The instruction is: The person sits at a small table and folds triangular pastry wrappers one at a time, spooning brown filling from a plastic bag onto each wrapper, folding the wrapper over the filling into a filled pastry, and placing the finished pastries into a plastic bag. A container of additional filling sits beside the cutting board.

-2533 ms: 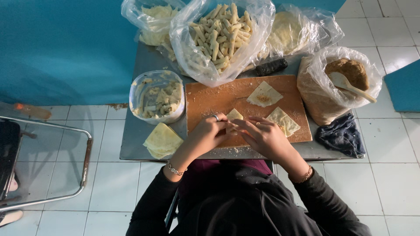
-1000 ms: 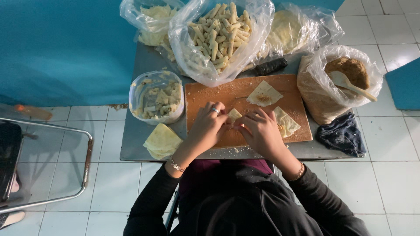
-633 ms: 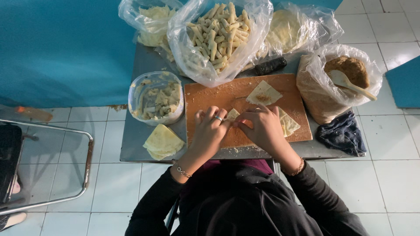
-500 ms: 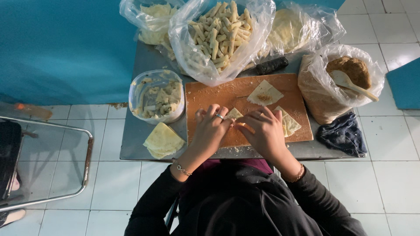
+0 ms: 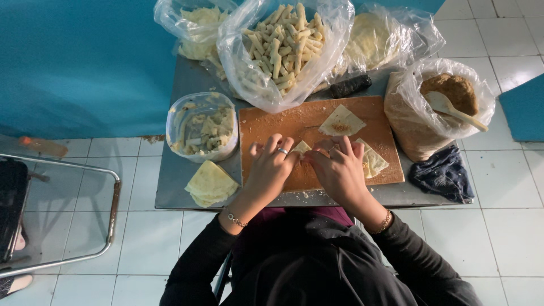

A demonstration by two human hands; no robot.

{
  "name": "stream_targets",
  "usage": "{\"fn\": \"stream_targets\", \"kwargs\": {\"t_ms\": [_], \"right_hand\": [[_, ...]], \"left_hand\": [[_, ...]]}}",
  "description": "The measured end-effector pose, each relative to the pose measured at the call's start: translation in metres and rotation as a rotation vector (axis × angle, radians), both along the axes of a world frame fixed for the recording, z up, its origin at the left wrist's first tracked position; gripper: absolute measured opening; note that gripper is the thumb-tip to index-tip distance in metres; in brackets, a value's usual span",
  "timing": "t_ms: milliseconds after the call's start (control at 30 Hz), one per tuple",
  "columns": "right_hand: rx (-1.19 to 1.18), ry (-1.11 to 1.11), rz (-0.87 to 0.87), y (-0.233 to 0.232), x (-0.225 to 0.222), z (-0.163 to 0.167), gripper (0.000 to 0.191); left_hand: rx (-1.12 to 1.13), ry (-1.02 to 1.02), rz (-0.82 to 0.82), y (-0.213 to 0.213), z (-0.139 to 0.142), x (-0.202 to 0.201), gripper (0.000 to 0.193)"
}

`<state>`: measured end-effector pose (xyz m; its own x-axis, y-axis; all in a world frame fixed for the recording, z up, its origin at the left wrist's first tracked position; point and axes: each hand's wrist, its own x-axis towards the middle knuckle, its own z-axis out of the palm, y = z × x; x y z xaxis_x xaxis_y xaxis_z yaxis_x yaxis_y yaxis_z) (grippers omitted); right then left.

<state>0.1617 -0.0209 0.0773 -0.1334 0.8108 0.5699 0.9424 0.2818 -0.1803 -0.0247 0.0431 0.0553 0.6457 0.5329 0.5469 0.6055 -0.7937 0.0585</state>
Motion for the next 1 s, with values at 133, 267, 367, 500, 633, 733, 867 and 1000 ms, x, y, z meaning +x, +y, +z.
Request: {"fn": "stream_targets", "kwargs": {"t_ms": [133, 267, 367, 500, 633, 733, 867, 1000], "right_hand": [[0.006, -0.005, -0.009, -0.002, -0.001, -0.002, 0.022], [-0.020, -0.061, -0.050, 0.003, -0.002, -0.007, 0.018], [-0.011, -0.012, -0.046, 0.006, -0.003, -0.011, 0.015], [0.006, -0.027, -0.054, 0.005, -0.002, -0.014, 0.019], [-0.027, -0.017, -0.041, 0.000, -0.004, -0.015, 0.033], [-0.064, -0.036, -0.072, 0.000, -0.007, -0.014, 0.033], [-0.074, -0.074, -0.096, 0.006, -0.010, -0.011, 0.037], [-0.096, -0.114, -0.094, 0.011, -0.008, -0.006, 0.045]], "left_hand": [[-0.076, -0.031, -0.045, 0.007, 0.006, 0.002, 0.011], [-0.167, -0.062, -0.065, 0.013, 0.012, 0.002, 0.008], [-0.124, -0.047, 0.010, 0.009, 0.012, 0.003, 0.008], [-0.008, -0.027, 0.011, 0.004, 0.009, 0.005, 0.022], [-0.058, -0.021, 0.033, 0.008, 0.008, 0.008, 0.013], [-0.083, 0.032, 0.056, 0.009, 0.008, 0.010, 0.009], [0.007, 0.045, 0.119, 0.006, 0.002, 0.013, 0.009], [0.034, 0.044, 0.124, 0.008, -0.007, 0.018, 0.018]]}}
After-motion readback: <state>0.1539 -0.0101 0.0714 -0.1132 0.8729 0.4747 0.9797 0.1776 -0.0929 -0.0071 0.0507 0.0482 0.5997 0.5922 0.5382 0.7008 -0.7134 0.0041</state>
